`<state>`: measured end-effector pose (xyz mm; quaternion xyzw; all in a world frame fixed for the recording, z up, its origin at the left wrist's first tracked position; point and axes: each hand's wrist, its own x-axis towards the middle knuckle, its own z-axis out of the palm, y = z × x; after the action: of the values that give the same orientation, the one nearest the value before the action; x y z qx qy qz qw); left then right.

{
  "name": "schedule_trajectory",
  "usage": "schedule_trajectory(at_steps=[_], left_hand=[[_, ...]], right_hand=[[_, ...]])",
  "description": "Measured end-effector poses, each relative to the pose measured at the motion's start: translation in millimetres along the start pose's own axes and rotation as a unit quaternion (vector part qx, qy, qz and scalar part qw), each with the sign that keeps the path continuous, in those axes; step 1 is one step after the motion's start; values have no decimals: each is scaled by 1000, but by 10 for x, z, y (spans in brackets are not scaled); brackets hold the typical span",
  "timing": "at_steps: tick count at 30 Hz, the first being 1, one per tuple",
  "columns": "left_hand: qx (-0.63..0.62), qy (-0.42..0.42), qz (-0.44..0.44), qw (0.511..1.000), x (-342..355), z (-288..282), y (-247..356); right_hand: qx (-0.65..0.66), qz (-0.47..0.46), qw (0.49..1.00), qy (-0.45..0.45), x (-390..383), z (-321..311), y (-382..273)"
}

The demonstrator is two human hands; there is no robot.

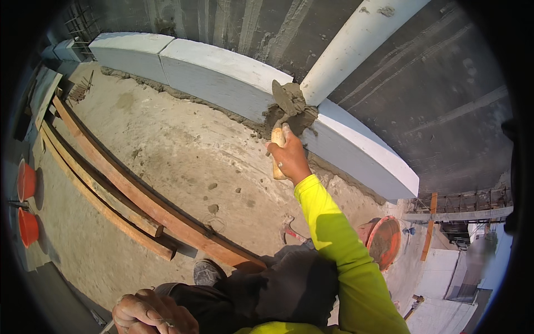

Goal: The person scoops mortar from a bucket with a trowel, spreads it along a concrete base, and sets a white block in place. They tap the block with a hammer to level it, measure the gap with a tape measure, then fill the joint with more mortar and smooth it.

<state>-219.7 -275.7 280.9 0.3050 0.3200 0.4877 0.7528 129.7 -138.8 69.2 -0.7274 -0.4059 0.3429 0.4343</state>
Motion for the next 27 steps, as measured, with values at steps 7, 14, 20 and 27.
schedule_trajectory(at_steps=[7, 14, 20, 27], left_hand=[[-2, -9, 18, 1000, 55, 184, 34], [4, -2, 18, 1000, 39, 194, 67], [-3, 2, 14, 1000, -27, 158, 14], [-20, 6, 5, 1000, -4, 97, -21]], right_hand=[[184, 52, 981, 37, 407, 210, -115], [353, 30, 934, 52, 525, 241, -477], [341, 46, 939, 19, 536, 154, -544], [166, -32, 985, -24, -143, 114, -164]])
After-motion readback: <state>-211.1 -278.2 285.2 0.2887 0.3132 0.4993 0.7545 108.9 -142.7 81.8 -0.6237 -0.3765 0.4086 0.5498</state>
